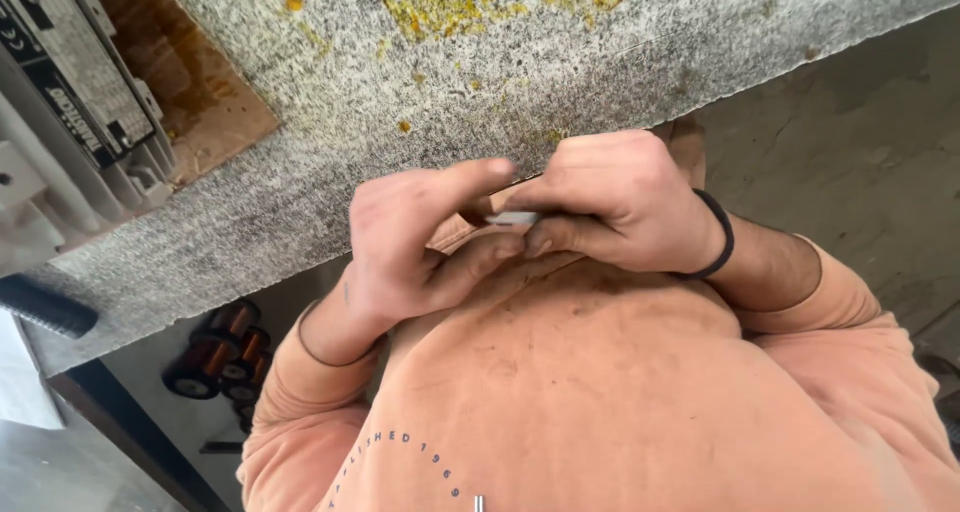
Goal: The person handles a gray metal electrical component, turning it over to show the internal copper windings. They then use scissors to cut a long strip of white material into smaller rectangular pieces and fold one of the pieces in half.
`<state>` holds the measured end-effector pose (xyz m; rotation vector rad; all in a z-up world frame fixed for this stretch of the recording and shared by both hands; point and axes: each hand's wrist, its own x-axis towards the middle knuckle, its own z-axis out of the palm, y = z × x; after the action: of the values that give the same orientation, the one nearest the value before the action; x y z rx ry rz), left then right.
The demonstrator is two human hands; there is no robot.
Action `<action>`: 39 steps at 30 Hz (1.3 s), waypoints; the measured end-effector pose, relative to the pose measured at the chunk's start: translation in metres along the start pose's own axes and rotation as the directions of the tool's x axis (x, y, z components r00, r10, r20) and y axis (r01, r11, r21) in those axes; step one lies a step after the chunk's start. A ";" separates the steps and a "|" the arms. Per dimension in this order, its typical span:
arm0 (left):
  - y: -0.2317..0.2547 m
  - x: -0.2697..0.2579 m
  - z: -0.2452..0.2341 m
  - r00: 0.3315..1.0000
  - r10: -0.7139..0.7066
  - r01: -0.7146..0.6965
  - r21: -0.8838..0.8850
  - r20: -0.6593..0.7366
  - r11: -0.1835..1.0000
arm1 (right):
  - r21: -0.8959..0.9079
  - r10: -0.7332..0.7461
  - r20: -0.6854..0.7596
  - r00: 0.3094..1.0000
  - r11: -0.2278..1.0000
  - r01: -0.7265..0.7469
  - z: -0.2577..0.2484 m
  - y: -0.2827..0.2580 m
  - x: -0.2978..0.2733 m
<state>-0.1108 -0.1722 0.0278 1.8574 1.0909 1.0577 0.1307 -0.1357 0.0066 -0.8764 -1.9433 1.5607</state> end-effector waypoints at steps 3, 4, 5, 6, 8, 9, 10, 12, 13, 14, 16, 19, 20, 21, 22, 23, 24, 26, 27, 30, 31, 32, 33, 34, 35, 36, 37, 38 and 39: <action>0.003 -0.004 -0.003 0.974 -0.162 0.183 -0.128 0.160 0.975 | -0.096 -0.117 0.116 0.986 0.987 0.129 -0.004 -0.003 0.004; 0.003 -0.008 -0.003 0.958 -0.208 0.234 -0.120 0.196 0.965 | -0.142 -0.123 0.117 0.986 0.980 0.139 -0.005 -0.004 0.004; 0.003 -0.013 -0.002 0.938 -0.256 0.287 -0.112 0.234 0.951 | -0.186 -0.124 0.117 0.985 0.972 0.145 -0.005 -0.006 0.002; 0.003 -0.015 -0.002 0.938 -0.258 0.290 -0.114 0.230 0.950 | -0.186 -0.123 0.122 0.985 0.972 0.144 -0.003 -0.006 0.001; 0.003 -0.020 -0.001 0.932 -0.302 0.324 -0.094 0.199 0.941 | -0.259 -0.065 0.037 0.997 0.963 0.073 0.001 -0.008 -0.003; 0.002 -0.023 0.002 0.933 -0.304 0.328 -0.102 0.194 0.939 | -0.262 -0.059 0.045 0.997 0.963 0.069 0.001 -0.009 -0.005; 0.001 -0.027 0.004 0.933 -0.328 0.340 -0.061 0.150 0.939 | -0.287 -0.101 0.000 0.995 0.953 0.097 0.002 -0.010 -0.006; 0.001 -0.030 0.008 0.929 -0.356 0.360 -0.020 0.096 0.933 | -0.310 -0.146 -0.031 0.989 0.942 0.129 0.003 -0.011 -0.006; 0.003 -0.031 0.009 0.935 -0.344 0.347 -0.029 0.082 0.937 | -0.327 -0.145 -0.043 0.989 0.937 0.123 0.004 -0.012 -0.007; 0.004 -0.030 0.010 0.941 -0.331 0.334 -0.038 0.069 0.942 | -0.345 -0.144 -0.055 0.988 0.931 0.117 0.005 -0.013 -0.007; 0.004 -0.030 0.011 0.954 -0.292 0.294 -0.023 0.075 0.955 | -0.371 -0.172 -0.035 0.985 0.917 0.147 0.005 -0.013 -0.008; 0.004 -0.030 0.013 0.972 -0.222 0.224 -0.010 0.074 0.975 | -0.406 -0.196 -0.020 0.980 0.898 0.171 0.007 -0.012 -0.012; 0.004 -0.030 0.014 0.980 -0.188 0.189 -0.009 0.065 0.982 | -0.416 -0.197 -0.027 0.980 0.894 0.169 0.007 -0.011 -0.013; 0.004 -0.031 0.015 0.980 -0.191 0.192 -0.009 0.059 0.981 | -0.415 -0.198 -0.021 0.980 0.894 0.172 0.009 -0.011 -0.012; 0.004 -0.032 0.016 0.979 -0.200 0.201 -0.009 0.048 0.980 | -0.415 -0.197 -0.035 0.980 0.895 0.165 0.010 -0.011 -0.012; 0.004 -0.033 0.017 0.978 -0.206 0.206 -0.009 0.035 0.978 | -0.419 -0.198 -0.050 0.979 0.894 0.160 0.010 -0.011 -0.011; 0.004 -0.034 0.018 0.978 -0.206 0.206 -0.009 0.029 0.979 | -0.421 -0.201 -0.044 0.979 0.892 0.164 0.011 -0.011 -0.012; 0.003 -0.034 0.020 0.977 -0.214 0.214 0.013 -0.002 0.977 | -0.436 -0.196 -0.061 0.979 0.887 0.151 0.012 -0.012 -0.009; 0.003 -0.033 0.019 0.977 -0.213 0.213 0.018 -0.012 0.977 | -0.437 -0.204 -0.054 0.977 0.885 0.161 0.013 -0.011 -0.009; 0.002 -0.034 0.020 0.973 -0.229 0.230 0.005 -0.025 0.973 | -0.440 -0.168 -0.078 0.983 0.890 0.118 0.017 -0.010 -0.009; 0.000 -0.034 0.020 0.972 -0.233 0.233 -0.006 -0.026 0.972 | -0.436 -0.153 -0.092 0.984 0.895 0.098 0.018 -0.009 -0.009; -0.001 -0.034 0.021 0.971 -0.237 0.237 -0.018 -0.027 0.971 | -0.432 -0.138 -0.106 0.985 0.899 0.079 0.018 -0.009 -0.009; -0.001 -0.035 0.022 0.970 -0.240 0.240 -0.020 -0.029 0.971 | -0.431 -0.136 -0.102 0.985 0.899 0.079 0.018 -0.009 -0.009; -0.001 -0.037 0.023 0.966 -0.256 0.256 -0.014 -0.025 0.967 | -0.419 -0.114 -0.105 0.988 0.906 0.060 0.019 -0.009 -0.009; -0.003 -0.036 0.024 0.964 -0.264 0.264 -0.006 -0.020 0.965 | -0.412 -0.099 -0.113 0.989 0.910 0.044 0.018 -0.008 -0.008; -0.004 -0.035 0.024 0.966 -0.259 0.259 -0.006 -0.021 0.966 | -0.416 -0.102 -0.114 0.988 0.908 0.046 0.018 -0.007 -0.007; -0.004 -0.036 0.025 0.961 -0.275 0.275 -0.016 -0.033 0.961 | -0.410 -0.094 -0.112 0.989 0.911 0.040 0.018 -0.008 -0.008; -0.003 -0.037 0.026 0.955 -0.292 0.291 -0.026 -0.045 0.956 | -0.404 -0.085 -0.109 0.990 0.914 0.034 0.018 -0.008 -0.008; -0.004 -0.037 0.026 0.956 -0.290 0.289 -0.026 -0.048 0.957 | -0.406 -0.088 -0.108 0.990 0.913 0.037 0.019 -0.008 -0.008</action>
<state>-0.0995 -0.2086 0.0035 1.6016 1.3324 0.9436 0.1213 -0.1549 0.0101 -1.0343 -2.2155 1.0529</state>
